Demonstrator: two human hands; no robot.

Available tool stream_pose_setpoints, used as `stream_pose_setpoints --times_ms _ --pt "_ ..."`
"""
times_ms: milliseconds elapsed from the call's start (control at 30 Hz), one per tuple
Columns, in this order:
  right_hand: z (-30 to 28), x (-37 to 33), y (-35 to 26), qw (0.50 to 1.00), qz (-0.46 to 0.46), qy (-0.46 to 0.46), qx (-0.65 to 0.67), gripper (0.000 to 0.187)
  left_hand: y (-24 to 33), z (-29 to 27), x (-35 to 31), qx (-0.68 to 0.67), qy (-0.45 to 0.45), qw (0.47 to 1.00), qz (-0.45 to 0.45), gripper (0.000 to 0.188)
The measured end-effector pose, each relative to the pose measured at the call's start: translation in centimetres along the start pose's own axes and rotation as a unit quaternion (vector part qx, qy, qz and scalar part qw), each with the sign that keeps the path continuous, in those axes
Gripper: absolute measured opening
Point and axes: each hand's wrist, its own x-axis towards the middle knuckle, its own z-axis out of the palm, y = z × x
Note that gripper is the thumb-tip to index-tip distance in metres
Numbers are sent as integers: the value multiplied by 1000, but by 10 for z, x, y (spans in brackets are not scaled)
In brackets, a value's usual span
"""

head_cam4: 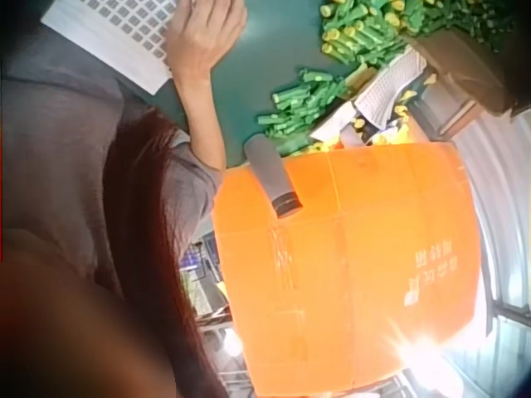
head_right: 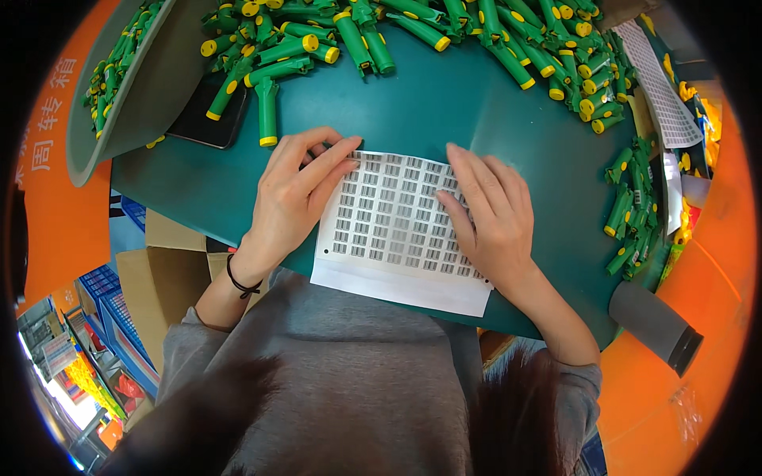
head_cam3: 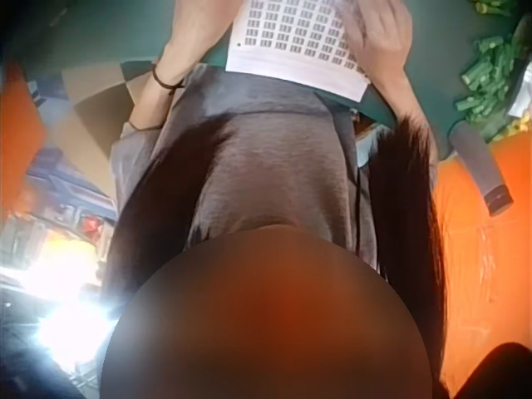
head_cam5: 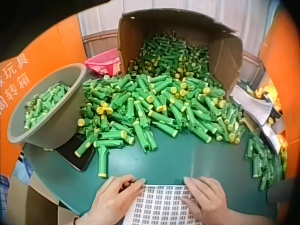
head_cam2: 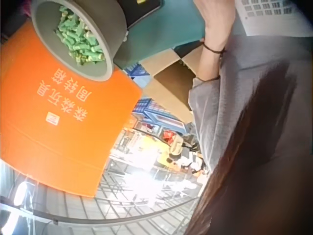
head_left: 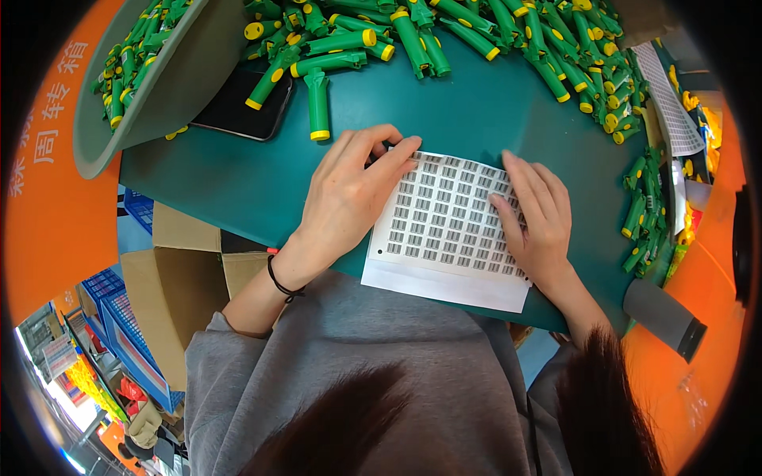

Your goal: Applying small square labels from a sheet onto green and yellow cylindrical components.

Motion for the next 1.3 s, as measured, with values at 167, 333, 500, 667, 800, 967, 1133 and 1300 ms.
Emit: stream_pose_setpoints --times_ms 167,333,500,667,800,967,1133,1300 --pt "-5 -9 6 1000 -28 0 -6 46 -1 -1 -1 -1 -3 1000 -2 32" --pt "-8 -4 8 999 9 -9 -31 43 0 -2 1 6 -5 1000 0 31" --pt "-6 -12 11 999 -15 30 -36 44 0 0 1 8 -6 1000 0 29" --pt "-7 -9 8 998 -4 62 -31 42 0 -1 0 10 -6 1000 -2 29" --pt "-10 -14 13 998 0 29 -50 43 1 -2 0 9 -9 1000 -5 29" --pt "-14 -17 16 997 16 69 -29 40 0 0 1 14 -6 1000 3 29" --pt "-19 -27 23 994 35 61 -79 39 2 -4 4 49 8 998 36 30" --pt "-23 -27 19 989 -3 72 -127 40 4 -6 3 69 40 995 58 30"
